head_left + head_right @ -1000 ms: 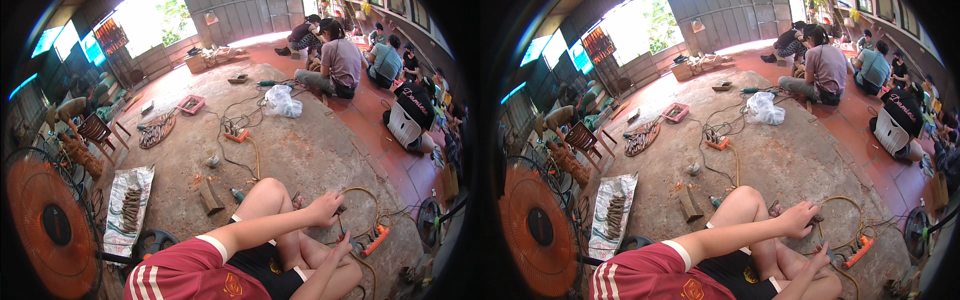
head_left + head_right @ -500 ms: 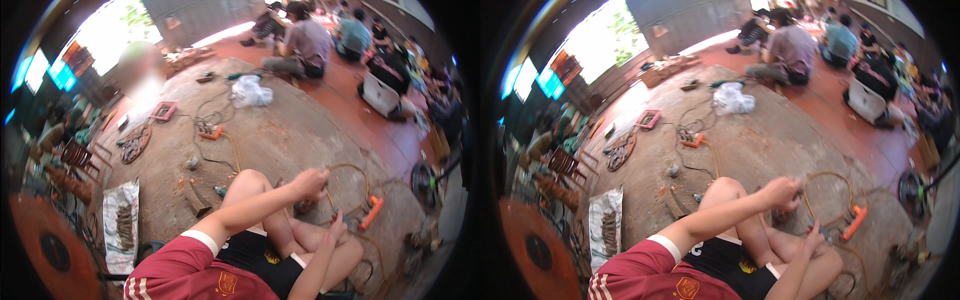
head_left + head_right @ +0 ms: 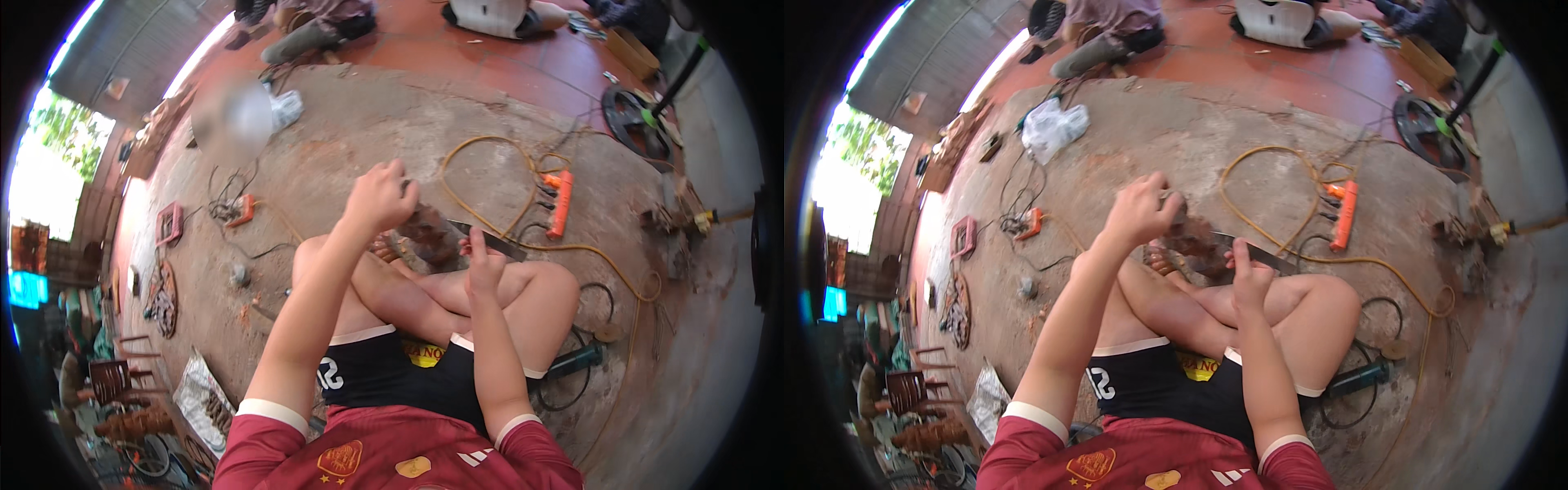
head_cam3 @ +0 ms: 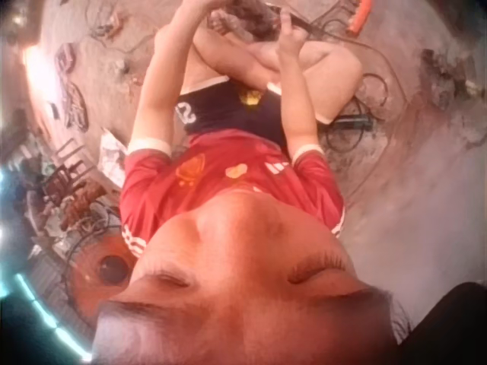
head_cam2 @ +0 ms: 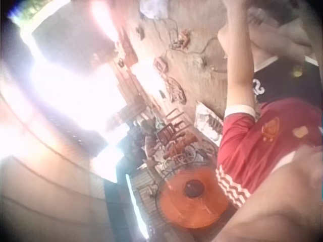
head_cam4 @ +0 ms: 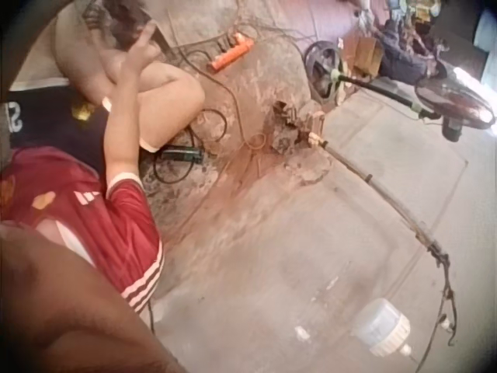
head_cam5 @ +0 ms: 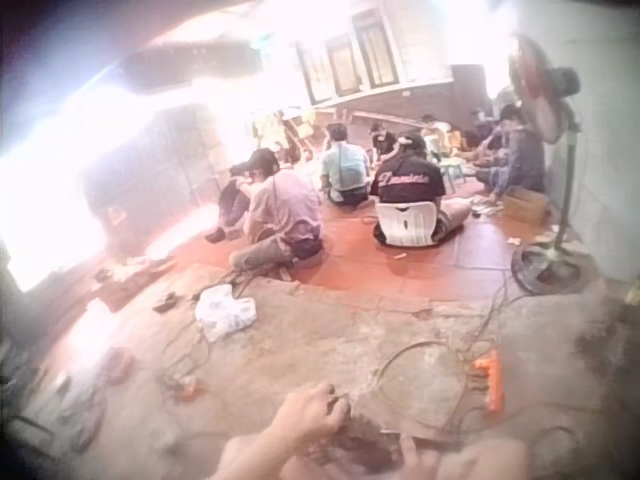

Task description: The person sits cross-legged on the floor and carves a piece of wood using a small knife. They hold the wood in their left hand and carefully shape it with the knife in their right hand, rotating the object to work on different sides.

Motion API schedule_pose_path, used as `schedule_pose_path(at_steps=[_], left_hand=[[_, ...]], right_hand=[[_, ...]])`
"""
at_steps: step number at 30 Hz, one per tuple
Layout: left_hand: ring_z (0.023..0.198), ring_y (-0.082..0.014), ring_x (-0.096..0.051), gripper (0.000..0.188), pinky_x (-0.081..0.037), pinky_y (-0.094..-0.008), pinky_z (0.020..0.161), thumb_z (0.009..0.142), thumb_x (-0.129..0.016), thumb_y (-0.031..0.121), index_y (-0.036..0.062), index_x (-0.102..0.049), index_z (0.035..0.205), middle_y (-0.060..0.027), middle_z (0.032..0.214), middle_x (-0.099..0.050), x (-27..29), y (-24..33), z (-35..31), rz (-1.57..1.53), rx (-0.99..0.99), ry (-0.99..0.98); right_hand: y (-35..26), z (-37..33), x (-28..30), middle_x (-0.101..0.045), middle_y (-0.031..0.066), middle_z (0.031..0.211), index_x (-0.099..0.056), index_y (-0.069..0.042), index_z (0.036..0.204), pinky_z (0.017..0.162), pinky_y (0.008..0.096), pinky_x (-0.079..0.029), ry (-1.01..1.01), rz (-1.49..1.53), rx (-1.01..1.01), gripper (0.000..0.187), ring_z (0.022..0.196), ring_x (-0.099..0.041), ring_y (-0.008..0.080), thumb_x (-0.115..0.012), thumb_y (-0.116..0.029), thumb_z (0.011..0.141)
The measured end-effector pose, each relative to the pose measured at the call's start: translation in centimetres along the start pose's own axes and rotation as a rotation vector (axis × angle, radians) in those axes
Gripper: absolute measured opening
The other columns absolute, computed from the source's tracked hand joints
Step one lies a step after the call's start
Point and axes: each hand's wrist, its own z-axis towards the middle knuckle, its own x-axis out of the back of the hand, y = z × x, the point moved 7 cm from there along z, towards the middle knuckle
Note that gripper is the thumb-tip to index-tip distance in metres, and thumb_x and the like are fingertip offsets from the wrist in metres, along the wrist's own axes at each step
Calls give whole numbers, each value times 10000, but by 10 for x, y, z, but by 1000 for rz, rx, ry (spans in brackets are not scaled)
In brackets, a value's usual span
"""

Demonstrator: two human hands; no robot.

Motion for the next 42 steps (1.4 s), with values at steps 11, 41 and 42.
schedule_pose_path(at_steps=[11,41,42], left_hand=[[826,-413,-617,322,-506,-482,764,741,-605,233,-11,-576,950,-225,911,-622,-25,52,-34,-50,-151,-194],[812,-395,-611,362,-519,-452,734,661,-648,171,8,-610,981,-196,874,-600,-25,75,-59,-128,-209,-94],[814,-390,-612,357,-521,-451,735,661,-650,178,12,-617,976,-192,876,-603,-25,75,-58,-137,-204,-93]], right_hand=[[-5,-9,-12,-695,55,992,-702,4,1031,600,222,-493,-106,-12,49,195,743,-635,97,-703,-163,930],[-42,6,0,-684,53,1058,-719,-16,934,731,209,-474,-329,-38,142,95,852,-589,59,-703,-108,915],[-41,4,-4,-688,47,1040,-721,-16,941,731,213,-476,-322,-52,146,102,849,-591,61,-701,-114,918]])
